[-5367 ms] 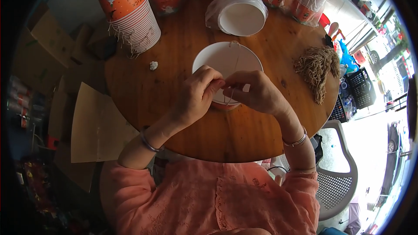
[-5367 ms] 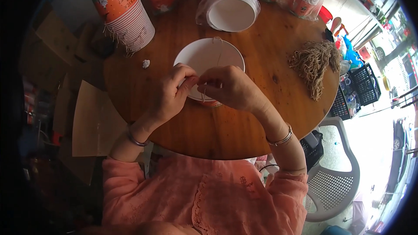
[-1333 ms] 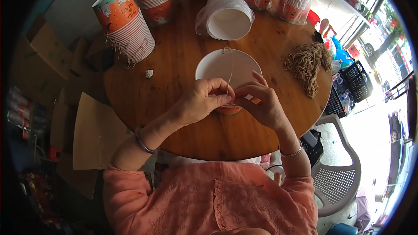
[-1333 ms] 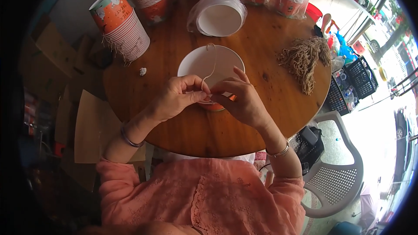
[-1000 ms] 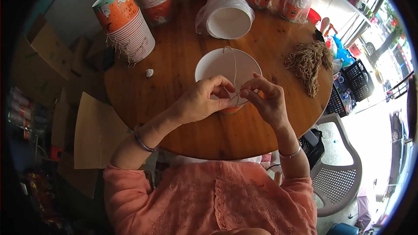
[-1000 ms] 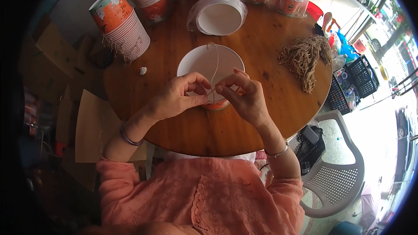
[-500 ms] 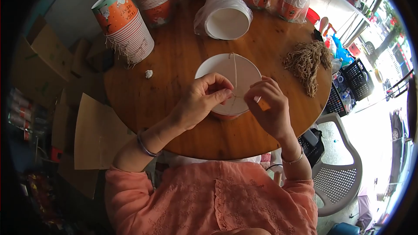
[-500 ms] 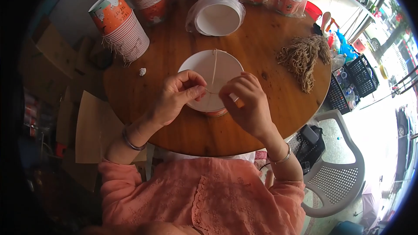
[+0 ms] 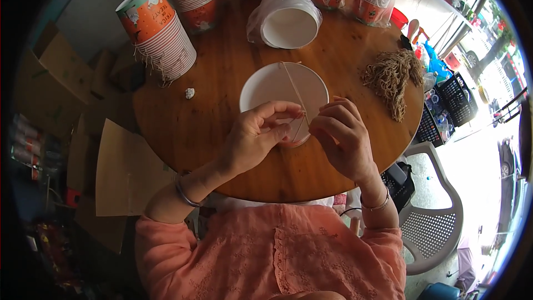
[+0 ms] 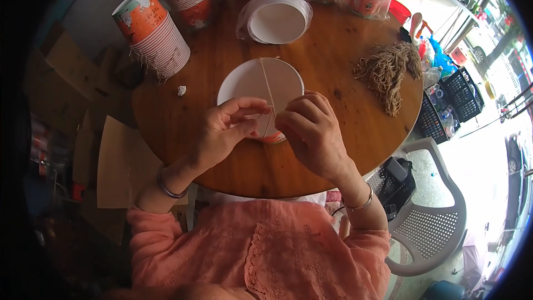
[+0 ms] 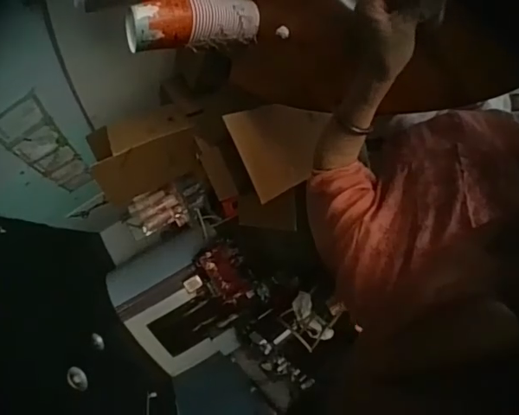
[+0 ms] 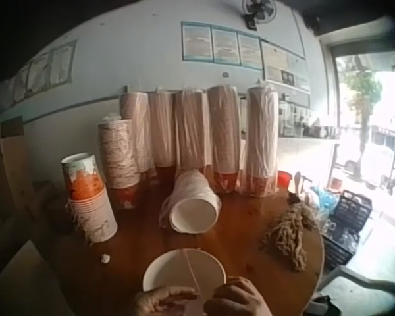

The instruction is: Manually attaching string handles to paper buckets.

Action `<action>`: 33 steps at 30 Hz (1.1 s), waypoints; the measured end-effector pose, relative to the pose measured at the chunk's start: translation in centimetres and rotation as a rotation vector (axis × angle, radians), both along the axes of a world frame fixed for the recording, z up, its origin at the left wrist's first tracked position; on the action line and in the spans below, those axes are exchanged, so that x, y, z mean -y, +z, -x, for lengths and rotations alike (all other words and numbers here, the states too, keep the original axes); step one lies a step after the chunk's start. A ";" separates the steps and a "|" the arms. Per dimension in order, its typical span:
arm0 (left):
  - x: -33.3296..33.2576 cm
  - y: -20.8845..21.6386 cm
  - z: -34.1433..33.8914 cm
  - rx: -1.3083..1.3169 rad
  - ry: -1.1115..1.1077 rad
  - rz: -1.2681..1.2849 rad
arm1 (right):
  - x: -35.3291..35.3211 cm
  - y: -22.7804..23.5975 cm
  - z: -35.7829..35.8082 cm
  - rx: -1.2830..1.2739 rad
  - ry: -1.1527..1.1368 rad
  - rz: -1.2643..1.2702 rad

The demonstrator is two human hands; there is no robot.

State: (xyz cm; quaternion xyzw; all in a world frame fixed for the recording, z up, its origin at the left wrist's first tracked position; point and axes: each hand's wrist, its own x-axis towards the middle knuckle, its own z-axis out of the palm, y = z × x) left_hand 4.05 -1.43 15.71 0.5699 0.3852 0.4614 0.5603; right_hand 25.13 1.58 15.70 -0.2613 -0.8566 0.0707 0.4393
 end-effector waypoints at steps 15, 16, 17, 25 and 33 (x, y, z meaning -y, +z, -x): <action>-0.7 0.0 1.1 -0.508 0.080 -0.435 | -0.4 1.3 -1.1 -0.055 -0.076 0.079; -0.5 0.5 1.2 -0.483 0.030 -0.210 | -0.4 1.3 -1.1 -0.040 -0.073 0.064; -0.8 0.2 1.4 -0.483 0.030 -0.211 | -0.4 1.4 -1.1 -0.025 -0.071 0.050; -0.7 0.9 0.2 -0.011 -0.057 0.081 | -0.2 1.8 0.9 0.005 0.131 0.065; -1.2 0.1 0.4 -0.090 -0.100 0.004 | -0.9 0.7 1.2 -0.180 0.177 0.511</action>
